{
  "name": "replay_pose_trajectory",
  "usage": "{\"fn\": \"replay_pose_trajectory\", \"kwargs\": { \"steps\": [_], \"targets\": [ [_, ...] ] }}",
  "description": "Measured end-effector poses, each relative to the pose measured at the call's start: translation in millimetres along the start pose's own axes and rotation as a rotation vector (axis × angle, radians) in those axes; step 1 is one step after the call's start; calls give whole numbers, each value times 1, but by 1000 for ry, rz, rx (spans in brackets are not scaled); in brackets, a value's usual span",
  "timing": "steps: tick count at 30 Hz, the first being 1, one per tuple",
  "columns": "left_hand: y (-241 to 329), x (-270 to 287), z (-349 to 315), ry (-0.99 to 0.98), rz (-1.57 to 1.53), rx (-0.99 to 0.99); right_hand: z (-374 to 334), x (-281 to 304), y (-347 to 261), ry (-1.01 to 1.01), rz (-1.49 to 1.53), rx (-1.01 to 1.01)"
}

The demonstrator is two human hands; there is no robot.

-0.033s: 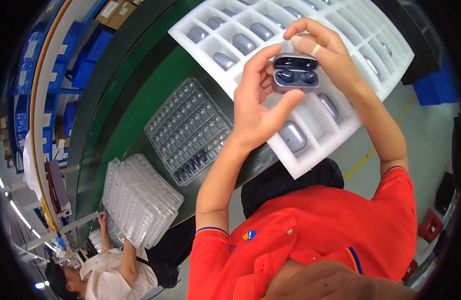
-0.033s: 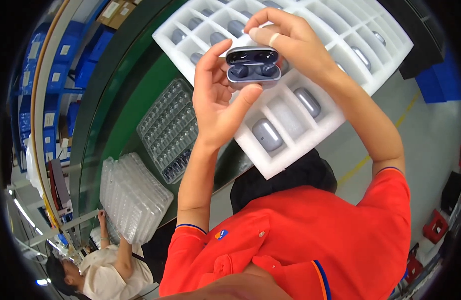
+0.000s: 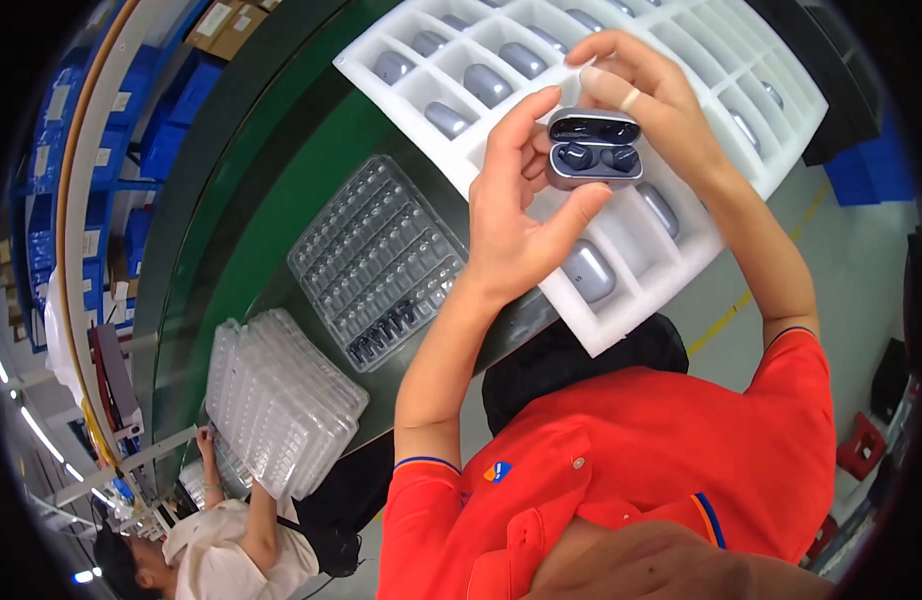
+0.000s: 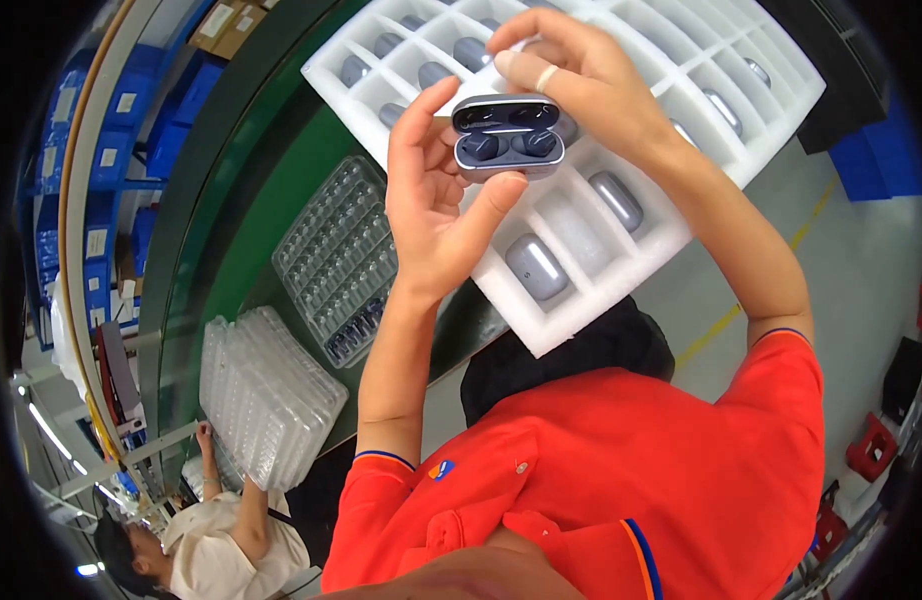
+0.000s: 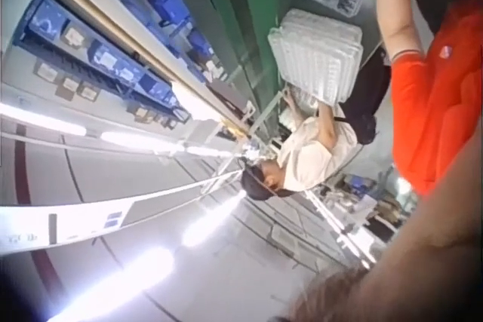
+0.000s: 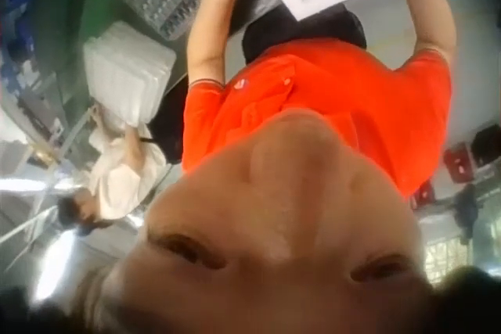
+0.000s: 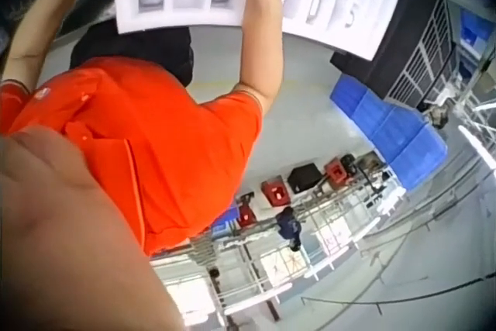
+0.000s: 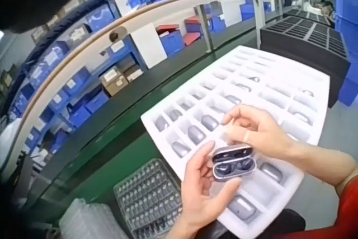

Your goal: The worker is picking up earbud charging cases from a large tray and placing them into individual compartments in a white plastic sorting tray at an electronics factory assembly line.

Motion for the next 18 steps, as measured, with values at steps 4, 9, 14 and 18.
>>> {"fn": "replay_pose_trajectory", "kwargs": {
  "steps": [4, 9, 14, 18],
  "targets": [
    [-4, 14, -8, 89, 193, -24, -21, 7, -47, 105, -440, 797],
    [11, 26, -16, 147, 464, -158, -29, -48, -54, -150, -606, 846],
    [28, 42, -28, 249, 540, -226, -26, -79, -63, -347, -528, 808],
    [20, 77, -44, 286, 363, -13, -14, -102, -57, -374, -514, 723]
  ]
}}
Point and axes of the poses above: each hand's wrist, its own z-axis towards the middle knuckle, its own x-axis out of the back of the hand, y = z × x, the point moved 4 cm from there along z, towards the middle knuckle, and after that the axes turned 10 degrees about y, right-handed, at the moved point
